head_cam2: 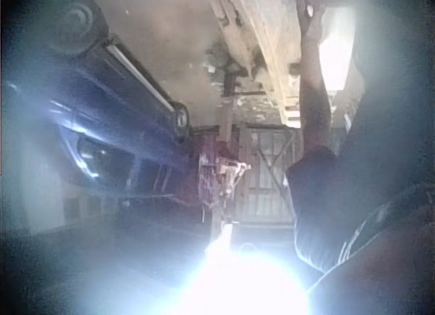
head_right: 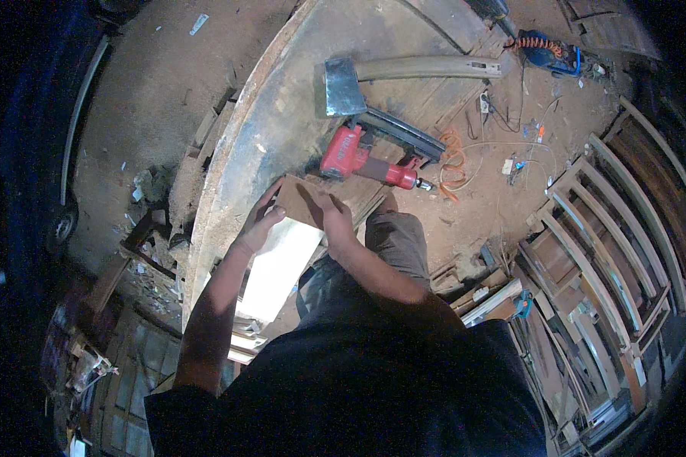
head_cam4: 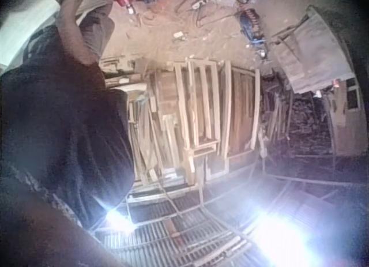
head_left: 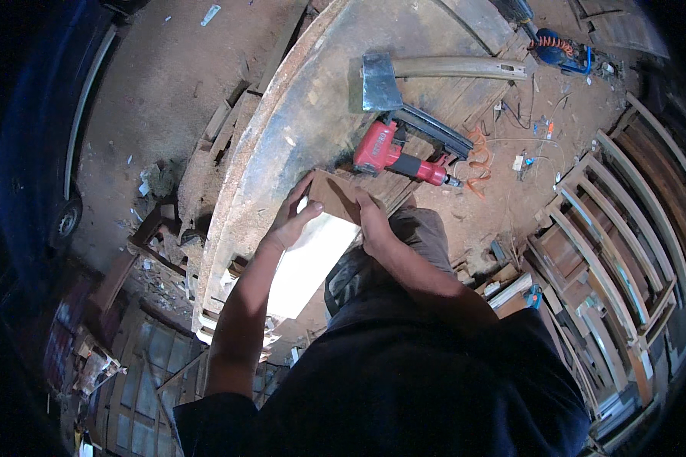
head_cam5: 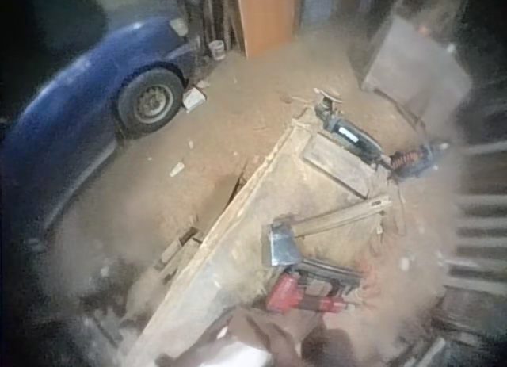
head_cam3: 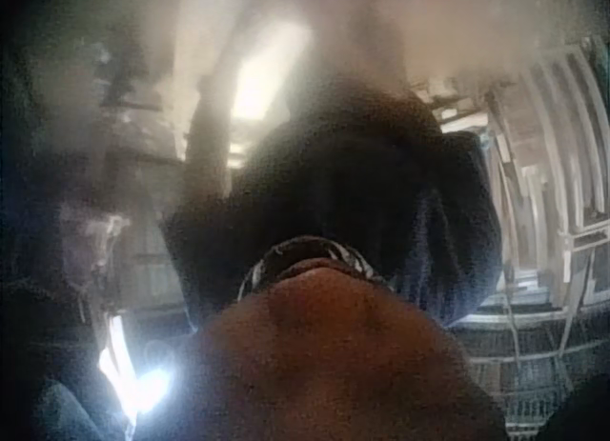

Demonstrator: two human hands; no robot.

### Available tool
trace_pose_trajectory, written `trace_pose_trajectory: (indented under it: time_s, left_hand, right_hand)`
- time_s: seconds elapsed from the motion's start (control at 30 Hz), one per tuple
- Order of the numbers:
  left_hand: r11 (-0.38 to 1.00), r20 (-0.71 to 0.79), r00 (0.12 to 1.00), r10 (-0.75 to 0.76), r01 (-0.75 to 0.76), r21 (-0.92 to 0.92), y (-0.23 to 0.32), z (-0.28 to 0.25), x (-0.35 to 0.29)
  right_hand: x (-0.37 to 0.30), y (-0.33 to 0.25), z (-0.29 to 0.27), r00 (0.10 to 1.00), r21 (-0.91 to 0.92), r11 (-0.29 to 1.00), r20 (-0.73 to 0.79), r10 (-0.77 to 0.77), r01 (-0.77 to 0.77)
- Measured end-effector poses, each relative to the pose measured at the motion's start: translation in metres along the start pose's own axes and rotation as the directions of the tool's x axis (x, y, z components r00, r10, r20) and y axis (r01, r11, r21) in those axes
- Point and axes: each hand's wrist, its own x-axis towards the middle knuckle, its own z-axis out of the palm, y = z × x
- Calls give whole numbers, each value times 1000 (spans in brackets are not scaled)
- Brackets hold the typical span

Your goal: The person assembles wooden frames by nailing pieces of lumber together using a pneumatic nail gun. They repeatedly pick up planks, align them on a workbench, and secure them with nails. The person works on multiple frames, stacking completed ones against a wall.

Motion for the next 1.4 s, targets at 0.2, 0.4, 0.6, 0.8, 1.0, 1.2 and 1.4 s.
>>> trace_pose_trajectory:
  time_s: [0.2,0.4,0.6,0.8,1.0,1.2,1.4]
  left_hand:
    - [996,1,1000,-27,27,-89,1,4,0]
    - [998,-18,999,-28,27,-62,-15,-1,-2]
    - [999,-7,1000,-23,22,-43,-20,-3,7]
    - [998,-29,999,-36,34,-53,-16,1,0]
    - [997,-19,1000,-3,2,-79,-20,-1,6]
    - [995,-11,1000,23,-24,-101,-19,-3,9]
    - [998,-57,998,35,-32,48,-23,-6,10]
  right_hand:
    - [-59,-63,6,325,-105,411,794,-513,905]
    - [77,-174,-23,424,-687,-267,659,-622,676]
    - [191,-251,-70,585,-651,-647,723,-368,397]
    - [90,-229,-73,667,-723,-320,689,-283,612]
    - [-66,-151,-88,686,-693,72,720,103,717]
    - [-67,-120,-66,805,-836,65,543,240,545]
    - [-84,-143,-66,698,-742,91,659,280,664]
